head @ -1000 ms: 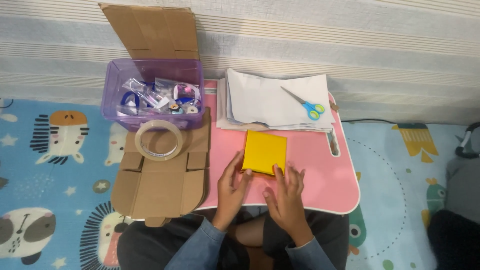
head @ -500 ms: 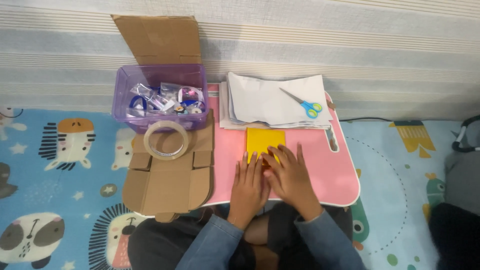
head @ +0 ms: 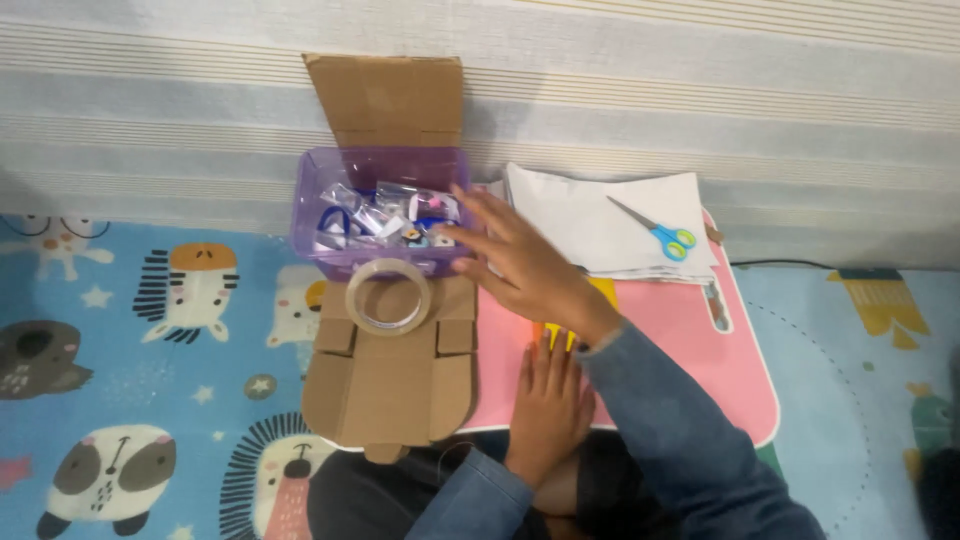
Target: Wrapping a small box with gold paper and tying a blue ribbon around it to create a decorated gift.
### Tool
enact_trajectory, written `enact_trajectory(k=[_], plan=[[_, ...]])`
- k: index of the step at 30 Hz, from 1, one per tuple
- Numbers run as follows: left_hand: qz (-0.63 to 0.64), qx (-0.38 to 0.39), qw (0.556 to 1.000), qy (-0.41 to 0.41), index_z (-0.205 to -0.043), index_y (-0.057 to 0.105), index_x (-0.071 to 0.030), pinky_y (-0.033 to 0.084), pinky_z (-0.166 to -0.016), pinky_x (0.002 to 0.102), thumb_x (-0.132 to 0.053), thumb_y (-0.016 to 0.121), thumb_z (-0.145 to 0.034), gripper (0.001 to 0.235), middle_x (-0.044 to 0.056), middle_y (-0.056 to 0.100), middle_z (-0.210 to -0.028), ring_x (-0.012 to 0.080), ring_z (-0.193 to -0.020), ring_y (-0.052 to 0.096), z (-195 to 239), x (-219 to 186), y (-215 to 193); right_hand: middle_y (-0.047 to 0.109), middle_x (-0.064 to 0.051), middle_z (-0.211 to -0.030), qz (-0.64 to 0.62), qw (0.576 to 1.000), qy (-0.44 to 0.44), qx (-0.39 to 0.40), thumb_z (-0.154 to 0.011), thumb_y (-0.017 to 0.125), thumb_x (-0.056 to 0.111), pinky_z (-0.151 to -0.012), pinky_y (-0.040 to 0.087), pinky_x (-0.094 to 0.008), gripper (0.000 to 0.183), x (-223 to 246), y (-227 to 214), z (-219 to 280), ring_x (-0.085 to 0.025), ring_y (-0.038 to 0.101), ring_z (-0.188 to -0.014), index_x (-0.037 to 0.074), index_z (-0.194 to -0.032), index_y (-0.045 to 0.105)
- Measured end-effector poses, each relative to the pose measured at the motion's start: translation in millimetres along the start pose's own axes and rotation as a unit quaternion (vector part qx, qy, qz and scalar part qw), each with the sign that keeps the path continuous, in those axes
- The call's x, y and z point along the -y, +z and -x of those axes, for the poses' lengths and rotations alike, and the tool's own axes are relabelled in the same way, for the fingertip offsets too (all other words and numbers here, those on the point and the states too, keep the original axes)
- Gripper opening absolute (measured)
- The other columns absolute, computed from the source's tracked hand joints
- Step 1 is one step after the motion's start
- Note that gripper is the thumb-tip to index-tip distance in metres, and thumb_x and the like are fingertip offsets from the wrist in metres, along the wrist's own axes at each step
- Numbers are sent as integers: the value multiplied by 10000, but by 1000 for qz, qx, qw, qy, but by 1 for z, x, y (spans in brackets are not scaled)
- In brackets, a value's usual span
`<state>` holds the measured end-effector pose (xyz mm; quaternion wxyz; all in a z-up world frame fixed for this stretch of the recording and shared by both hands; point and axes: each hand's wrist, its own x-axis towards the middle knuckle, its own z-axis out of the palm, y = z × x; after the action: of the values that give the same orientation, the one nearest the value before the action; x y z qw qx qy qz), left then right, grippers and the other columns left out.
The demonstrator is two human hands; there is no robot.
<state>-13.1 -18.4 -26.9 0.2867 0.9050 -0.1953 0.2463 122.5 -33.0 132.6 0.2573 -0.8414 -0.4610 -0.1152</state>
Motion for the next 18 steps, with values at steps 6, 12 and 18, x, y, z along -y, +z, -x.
enact_trajectory(k=[6,12,18], plan=[[39,2,999,5,-1474,387,78,300,-1106,677,-234,623,-903,692,332,346,-1561,528,-1449,314,10,4,9,65,-68,-1722,-212,966,52,135,-996,107,654,-1184,325,-604,704,-22,54,-92,-415,290,-1537,323,-1496,477],[49,-20,999,0,-1280,617,69,253,-1110,686,-269,586,-948,475,330,488,-1418,530,-1313,422,14,4,13,400,-8,-1611,-108,964,-110,215,-634,470,-121,-1217,344,-419,469,-51,114,-143,-270,222,-1547,87,-922,776],[80,-13,997,3,-1228,640,49,250,-1127,698,-259,629,-900,450,287,555,-1341,493,-1302,452,17,8,19,687,43,-1305,102,955,-191,204,-792,626,3,-1038,431,-445,201,-62,129,-159,-216,487,-1395,119,-853,778]])
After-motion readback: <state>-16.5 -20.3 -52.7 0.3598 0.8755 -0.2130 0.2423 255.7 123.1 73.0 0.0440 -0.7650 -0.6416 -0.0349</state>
